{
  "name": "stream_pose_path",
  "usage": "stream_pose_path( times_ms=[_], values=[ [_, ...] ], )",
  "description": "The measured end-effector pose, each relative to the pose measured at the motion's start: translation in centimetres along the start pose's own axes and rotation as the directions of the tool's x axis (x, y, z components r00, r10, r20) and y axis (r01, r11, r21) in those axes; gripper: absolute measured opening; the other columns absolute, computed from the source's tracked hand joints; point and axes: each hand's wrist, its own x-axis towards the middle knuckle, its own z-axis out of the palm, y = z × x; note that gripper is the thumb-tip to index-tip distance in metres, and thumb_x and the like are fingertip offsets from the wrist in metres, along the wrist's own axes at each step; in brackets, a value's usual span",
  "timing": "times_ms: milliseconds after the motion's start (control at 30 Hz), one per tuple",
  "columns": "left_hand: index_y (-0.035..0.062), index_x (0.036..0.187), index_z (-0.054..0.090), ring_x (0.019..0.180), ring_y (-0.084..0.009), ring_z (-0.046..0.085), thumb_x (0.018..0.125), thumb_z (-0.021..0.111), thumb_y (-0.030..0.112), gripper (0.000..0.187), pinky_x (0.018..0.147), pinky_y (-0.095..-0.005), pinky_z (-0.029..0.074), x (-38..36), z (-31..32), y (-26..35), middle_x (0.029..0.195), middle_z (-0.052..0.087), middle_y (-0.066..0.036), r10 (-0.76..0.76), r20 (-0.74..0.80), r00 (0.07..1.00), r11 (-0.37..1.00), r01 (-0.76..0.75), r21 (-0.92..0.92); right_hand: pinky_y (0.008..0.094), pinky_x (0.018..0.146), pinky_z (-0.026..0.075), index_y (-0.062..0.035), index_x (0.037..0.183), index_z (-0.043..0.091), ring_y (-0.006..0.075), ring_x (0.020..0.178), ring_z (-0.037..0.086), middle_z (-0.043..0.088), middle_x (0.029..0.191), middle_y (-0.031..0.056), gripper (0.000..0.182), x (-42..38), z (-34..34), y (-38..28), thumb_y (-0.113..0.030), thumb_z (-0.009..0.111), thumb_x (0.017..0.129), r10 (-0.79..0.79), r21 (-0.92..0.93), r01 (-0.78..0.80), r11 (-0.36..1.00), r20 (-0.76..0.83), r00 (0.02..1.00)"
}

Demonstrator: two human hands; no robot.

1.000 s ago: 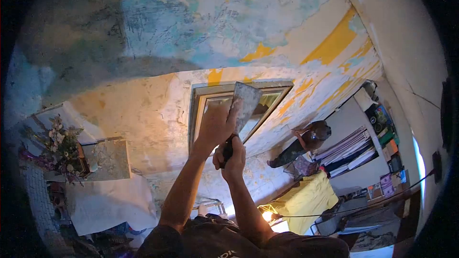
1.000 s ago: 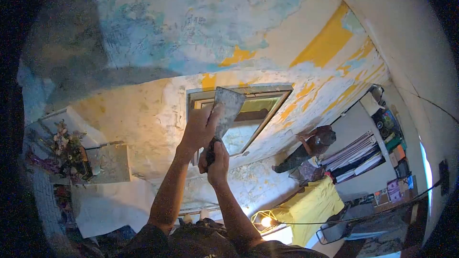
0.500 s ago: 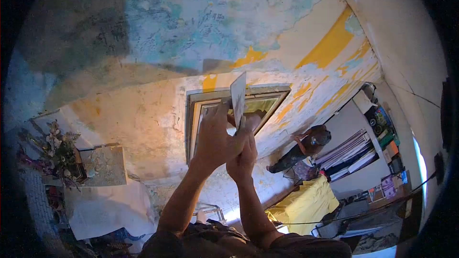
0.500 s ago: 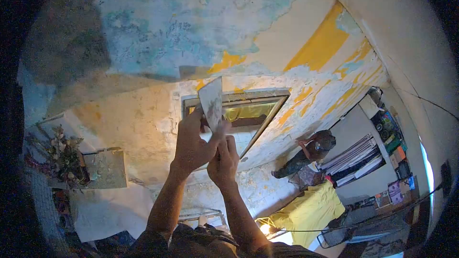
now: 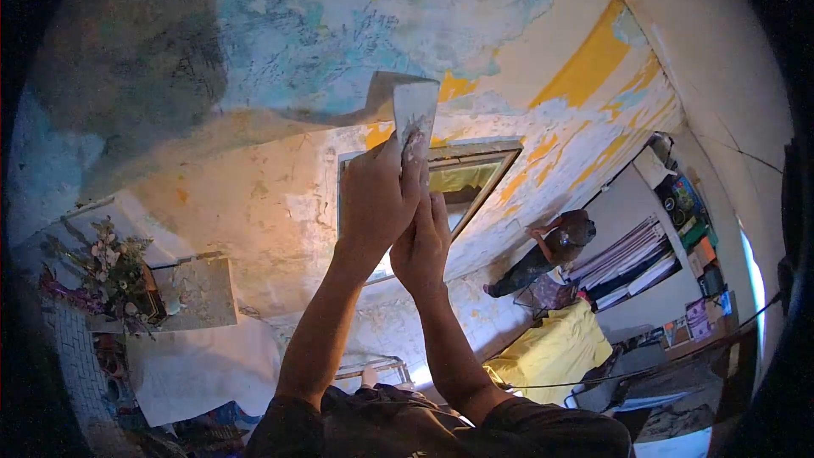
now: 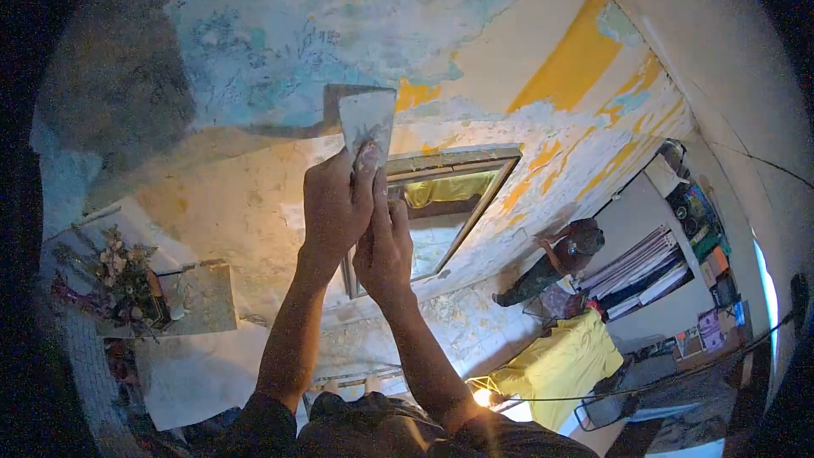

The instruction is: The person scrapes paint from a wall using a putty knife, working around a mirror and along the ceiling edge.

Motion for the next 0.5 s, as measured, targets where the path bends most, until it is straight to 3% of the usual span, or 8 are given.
stream_pose_path(
  times_ms=[133,167,267,333,500],
  values=[
    [-0.0006,0.084,0.058,0.065,-0.0421,0.062,0.093,0.055,0.022,0.025,0.057,-0.0499,0.047,0.3,-0.7,0.3,0.070,0.061,-0.022,0.044,-0.047,0.998,0.999,-0.043,0.019,0.0445,0.075,0.047,0.0058,0.123,0.054,0.0420,0.088,0.056,0.058,0.101,0.0247,0.037,-0.7,1.0,-1.6,-0.002,0.053,0.087,0.102,-0.010,-0.102,0.995,-0.021,0.995],
    [-0.0006,0.084,0.058,0.065,-0.0421,0.062,0.093,0.055,0.022,0.025,0.057,-0.0499,0.047,0.5,-1.1,0.4,0.070,0.061,-0.022,0.055,-0.040,0.998,0.998,-0.054,0.015,0.0438,0.075,0.047,0.0053,0.120,0.055,0.0428,0.088,0.056,0.058,0.100,0.0254,0.036,-1.0,1.4,-2.1,-0.003,0.055,0.086,0.115,0.059,-0.112,0.992,-0.049,0.992],
    [0.0005,0.084,0.059,0.065,-0.0411,0.061,0.092,0.055,0.021,0.022,0.058,-0.0502,0.047,0.9,-1.9,0.4,0.069,0.061,-0.021,-0.039,0.095,0.995,0.999,0.037,0.027,0.0435,0.076,0.047,0.0049,0.116,0.056,0.0430,0.088,0.057,0.059,0.098,0.0245,0.032,-0.1,1.7,-2.2,-0.002,0.056,0.085,0.122,0.046,-0.119,0.992,-0.069,0.990],
    [0.0008,0.087,0.059,0.065,-0.0402,0.061,0.092,0.055,0.020,0.021,0.059,-0.0502,0.048,1.3,-2.0,0.3,0.070,0.062,-0.020,0.062,0.058,0.996,0.996,-0.066,0.055,0.0429,0.076,0.047,0.0049,0.114,0.057,0.0426,0.087,0.057,0.059,0.097,0.0237,0.030,-0.1,1.9,-2.9,-0.001,0.056,0.085,0.154,0.051,-0.150,0.987,-0.091,0.984],
    [0.0014,0.090,0.060,0.065,-0.0411,0.061,0.091,0.056,0.020,0.019,0.059,-0.0504,0.048,1.5,-2.0,0.2,0.073,0.062,-0.020,0.114,0.062,0.992,0.988,-0.119,0.095,0.0408,0.076,0.047,0.0054,0.108,0.058,0.0407,0.086,0.058,0.060,0.095,0.0219,0.025,0.1,2.1,-3.9,0.000,0.057,0.085,0.210,0.117,-0.197,0.973,-0.109,0.972]
  ],
)
